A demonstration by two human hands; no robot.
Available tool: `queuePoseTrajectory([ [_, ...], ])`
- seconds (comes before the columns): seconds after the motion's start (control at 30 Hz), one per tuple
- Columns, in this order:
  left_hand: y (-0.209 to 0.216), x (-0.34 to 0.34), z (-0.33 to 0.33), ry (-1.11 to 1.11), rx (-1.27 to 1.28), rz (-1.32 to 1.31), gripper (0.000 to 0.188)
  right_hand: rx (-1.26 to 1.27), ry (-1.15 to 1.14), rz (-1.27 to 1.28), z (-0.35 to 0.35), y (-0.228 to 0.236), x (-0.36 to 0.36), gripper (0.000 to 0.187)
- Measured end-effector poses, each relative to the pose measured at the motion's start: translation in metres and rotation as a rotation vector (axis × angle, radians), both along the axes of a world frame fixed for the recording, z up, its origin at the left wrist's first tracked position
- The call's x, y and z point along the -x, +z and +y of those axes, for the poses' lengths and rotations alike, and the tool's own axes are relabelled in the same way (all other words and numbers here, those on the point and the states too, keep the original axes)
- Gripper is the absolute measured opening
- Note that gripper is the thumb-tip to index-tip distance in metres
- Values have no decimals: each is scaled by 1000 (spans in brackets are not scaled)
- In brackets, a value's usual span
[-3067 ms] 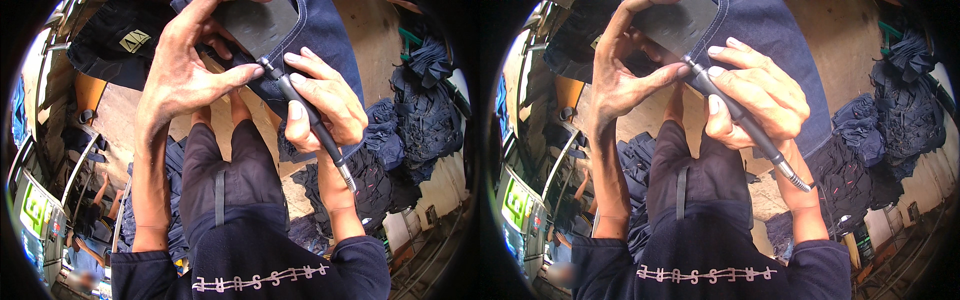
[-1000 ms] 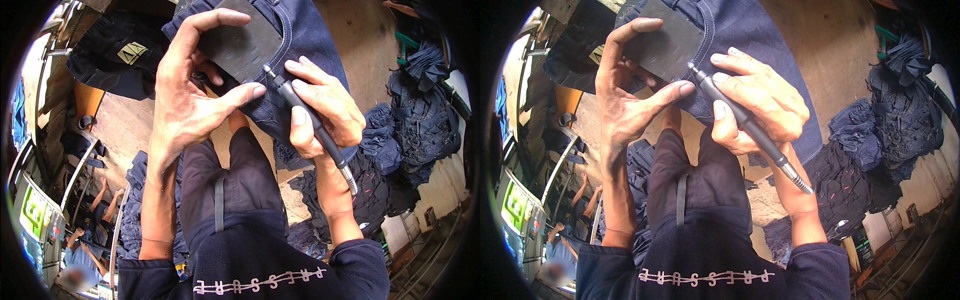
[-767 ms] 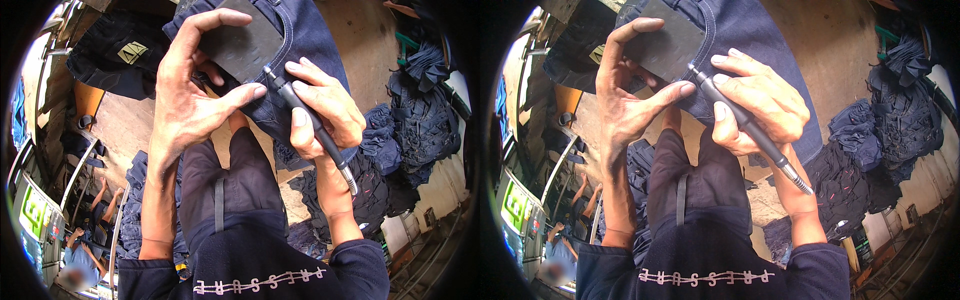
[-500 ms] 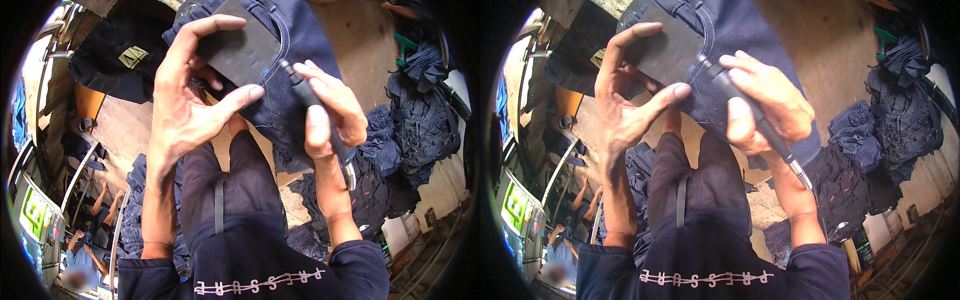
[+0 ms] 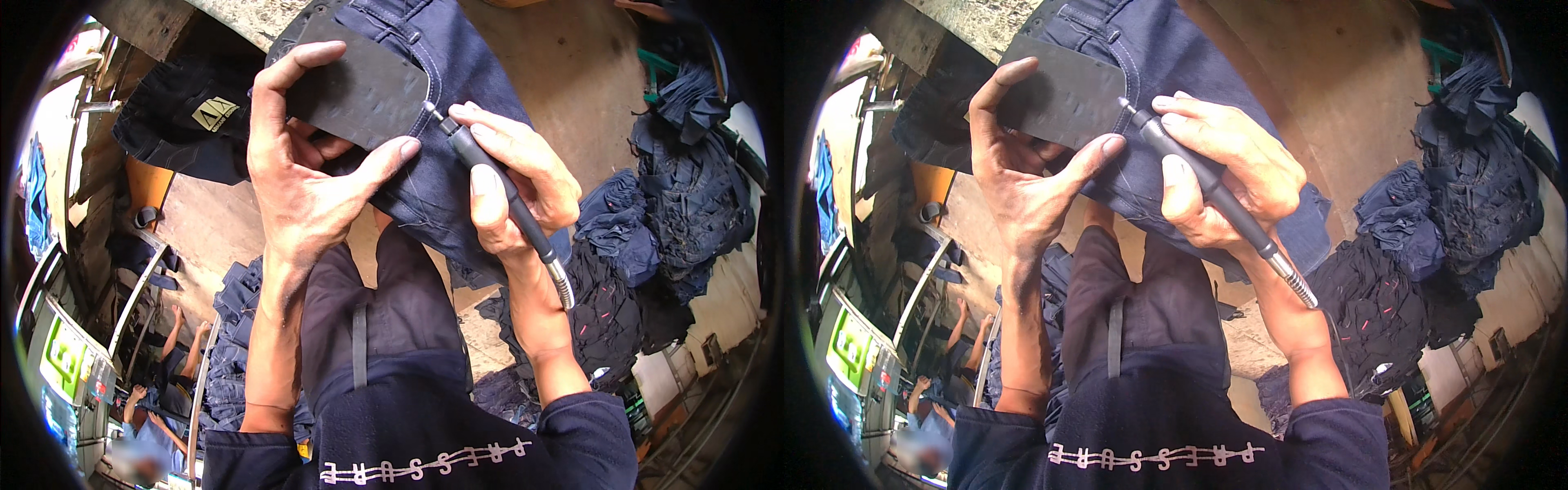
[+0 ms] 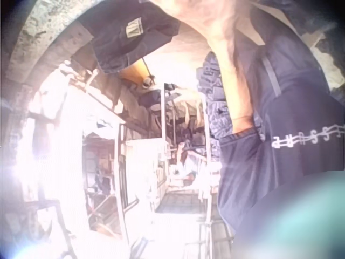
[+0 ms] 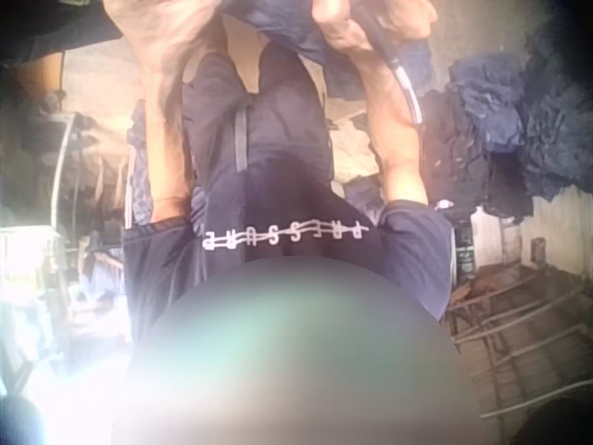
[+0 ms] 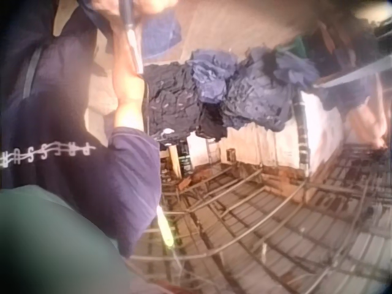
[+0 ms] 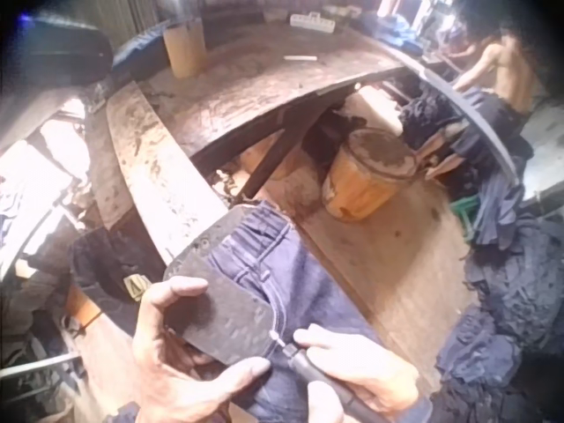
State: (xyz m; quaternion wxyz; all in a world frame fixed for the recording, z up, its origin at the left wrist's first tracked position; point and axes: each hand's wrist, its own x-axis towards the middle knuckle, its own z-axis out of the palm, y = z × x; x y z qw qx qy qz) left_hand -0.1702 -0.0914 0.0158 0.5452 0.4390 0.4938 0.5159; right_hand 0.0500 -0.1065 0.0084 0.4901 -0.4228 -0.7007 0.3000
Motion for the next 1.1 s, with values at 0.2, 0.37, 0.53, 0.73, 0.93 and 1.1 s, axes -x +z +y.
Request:
queuePoseTrajectory([
  [0.2, -1, 2, -2, -31, 7, 25, 96, 9, -1, -52, 1, 0, 0, 30],
  [0.37, 1, 2, 0, 13, 59, -55, 96, 8, 5, -36, 2, 1, 0, 30],
  [0.53, 2, 3, -1, -30, 34, 20, 98, -1, 13, -26, 3, 1, 1, 30],
  [0.73, 0, 4, -1, -30, 25, 15, 98, 29, 10, -6, 2, 8, 6, 30],
  [0.93, -1, 4, -1, -35, 13, 15, 98, 11, 20, -37, 4, 5, 3, 31],
  [1.1, -2, 4, -2, -36, 15, 23, 98, 24, 15, -54, 2, 3, 0, 31],
])
